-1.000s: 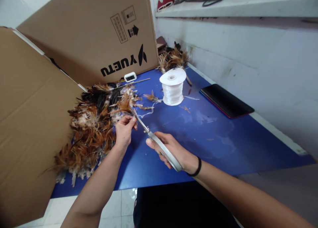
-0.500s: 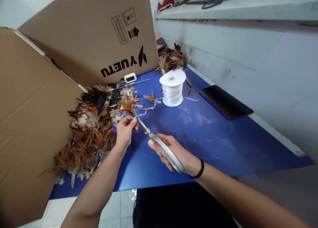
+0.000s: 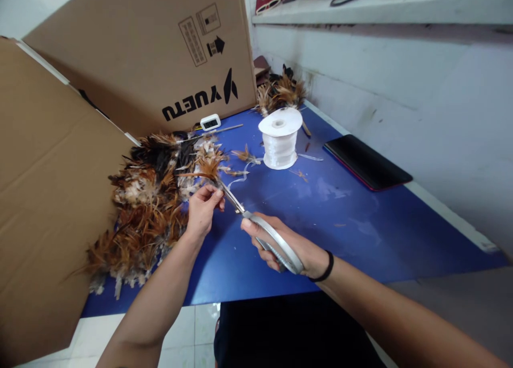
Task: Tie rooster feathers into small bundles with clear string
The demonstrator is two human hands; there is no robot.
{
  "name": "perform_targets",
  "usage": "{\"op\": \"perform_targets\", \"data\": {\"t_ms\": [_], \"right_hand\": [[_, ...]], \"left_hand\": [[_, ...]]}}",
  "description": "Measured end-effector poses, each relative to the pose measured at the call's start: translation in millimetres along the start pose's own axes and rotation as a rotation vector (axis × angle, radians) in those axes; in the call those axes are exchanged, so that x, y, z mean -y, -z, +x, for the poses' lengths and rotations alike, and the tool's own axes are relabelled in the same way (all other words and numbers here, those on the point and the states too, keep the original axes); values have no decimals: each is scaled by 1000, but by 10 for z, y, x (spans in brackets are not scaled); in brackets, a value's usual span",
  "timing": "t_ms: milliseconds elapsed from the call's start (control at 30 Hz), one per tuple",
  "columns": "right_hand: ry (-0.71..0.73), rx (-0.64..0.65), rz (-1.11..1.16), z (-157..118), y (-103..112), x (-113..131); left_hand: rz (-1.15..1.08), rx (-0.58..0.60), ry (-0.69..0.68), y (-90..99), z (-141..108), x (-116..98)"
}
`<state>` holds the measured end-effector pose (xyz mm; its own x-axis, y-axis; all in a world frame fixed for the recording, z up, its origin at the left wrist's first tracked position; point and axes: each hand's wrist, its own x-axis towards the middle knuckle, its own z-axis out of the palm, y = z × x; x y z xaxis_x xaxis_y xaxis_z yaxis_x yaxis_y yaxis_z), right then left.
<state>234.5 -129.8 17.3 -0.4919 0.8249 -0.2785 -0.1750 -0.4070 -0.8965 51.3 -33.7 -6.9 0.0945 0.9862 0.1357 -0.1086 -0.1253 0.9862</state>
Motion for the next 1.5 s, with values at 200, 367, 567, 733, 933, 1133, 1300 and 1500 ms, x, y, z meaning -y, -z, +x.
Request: {"op": "perform_targets", "data": {"t_ms": [200, 367, 567, 733, 933, 1133, 1300, 1500], "right_hand": [[-5, -65, -75, 4, 5, 18], [-81, -134, -92, 19, 7, -10], [-89, -147, -71, -4, -5, 11], [-80, -195, -357, -133, 156, 92], [14, -394, -1175, -414, 453, 144], [99, -458, -1598, -517, 790, -71], [331, -459, -1775, -546, 955, -104], [569, -451, -1888, -575, 1124, -104]], "left_hand": [[12, 4, 8, -14, -11, -22], [11, 16, 34, -15, -10, 12], [-70, 39, 84, -27, -10, 6], [-200, 24, 133, -43, 0, -61], [-192, 22, 124, -22, 12, -73], [7, 61, -40, 16, 39, -19], [136, 74, -144, 11, 72, -134], [284, 59, -197, 169, -119, -558]]}}
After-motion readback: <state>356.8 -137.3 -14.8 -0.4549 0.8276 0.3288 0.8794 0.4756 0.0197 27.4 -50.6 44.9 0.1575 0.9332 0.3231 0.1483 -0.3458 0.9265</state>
